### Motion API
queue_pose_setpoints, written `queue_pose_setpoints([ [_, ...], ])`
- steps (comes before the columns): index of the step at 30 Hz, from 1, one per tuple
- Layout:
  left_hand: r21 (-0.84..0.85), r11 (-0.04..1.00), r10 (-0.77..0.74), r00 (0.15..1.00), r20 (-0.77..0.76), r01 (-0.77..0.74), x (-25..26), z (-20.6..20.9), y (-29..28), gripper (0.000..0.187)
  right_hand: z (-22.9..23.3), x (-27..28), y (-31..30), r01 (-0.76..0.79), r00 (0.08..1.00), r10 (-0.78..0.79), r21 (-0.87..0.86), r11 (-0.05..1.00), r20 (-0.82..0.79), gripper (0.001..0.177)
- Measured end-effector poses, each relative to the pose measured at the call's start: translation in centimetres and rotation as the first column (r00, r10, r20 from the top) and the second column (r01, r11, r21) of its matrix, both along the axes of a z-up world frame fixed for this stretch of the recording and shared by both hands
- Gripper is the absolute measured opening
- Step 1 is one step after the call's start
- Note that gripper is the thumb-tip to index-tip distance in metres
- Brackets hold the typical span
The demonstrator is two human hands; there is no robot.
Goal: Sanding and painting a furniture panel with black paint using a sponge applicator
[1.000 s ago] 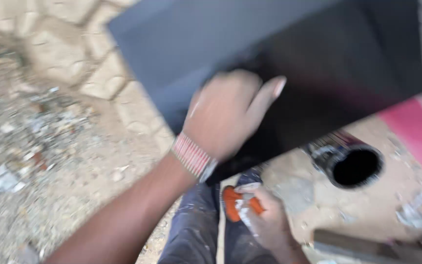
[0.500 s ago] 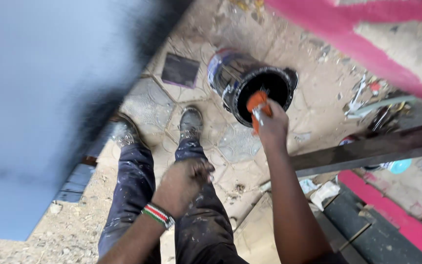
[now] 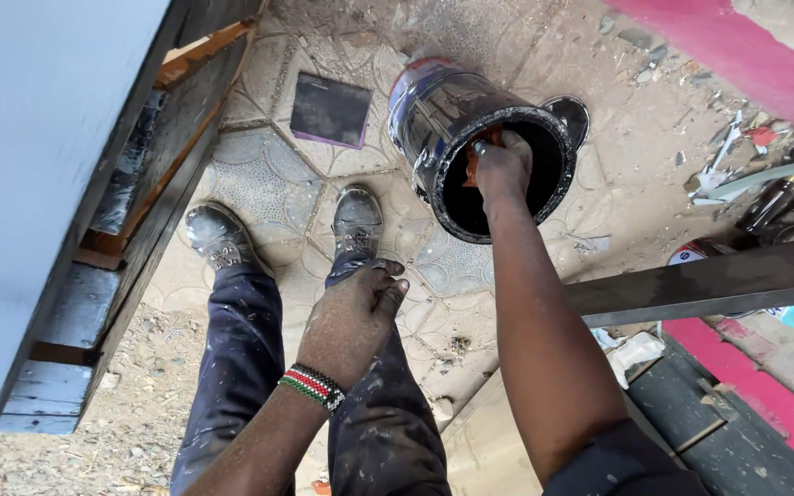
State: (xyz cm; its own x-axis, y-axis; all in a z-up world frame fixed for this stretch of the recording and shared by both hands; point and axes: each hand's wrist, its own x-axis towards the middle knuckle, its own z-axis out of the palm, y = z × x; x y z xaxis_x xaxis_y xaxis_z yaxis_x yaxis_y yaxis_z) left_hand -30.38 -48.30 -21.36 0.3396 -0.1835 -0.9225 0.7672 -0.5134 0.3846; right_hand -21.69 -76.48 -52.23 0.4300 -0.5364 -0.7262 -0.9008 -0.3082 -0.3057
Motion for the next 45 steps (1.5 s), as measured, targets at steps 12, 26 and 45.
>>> queue_pose_setpoints([
  [12, 0.020, 1.000, 0.019, 0.999, -0.026, -0.019, 0.1, -0.5, -0.3, 0.046, 2.7, 1.1, -1.9, 0.097, 0.993, -0.093, 0.051, 0.994, -0.072, 0.024],
  [26, -0.124, 0.962, 0.258, 0.955, 0.142, -0.242, 2.1, -4.5, -4.7, 0.049, 20.0, 2.7, -1.0, 0.351, 0.921, -0.220, 0.440, 0.827, -0.320, 0.014],
  [45, -0.256, 0.954, 0.254, 0.869, 0.425, -0.153, -0.3, 9.0, 1.5, 0.012, 27.9, 2.4, -3.3, 0.102, 0.968, -0.249, 0.828, 0.552, 0.046, 0.039],
])
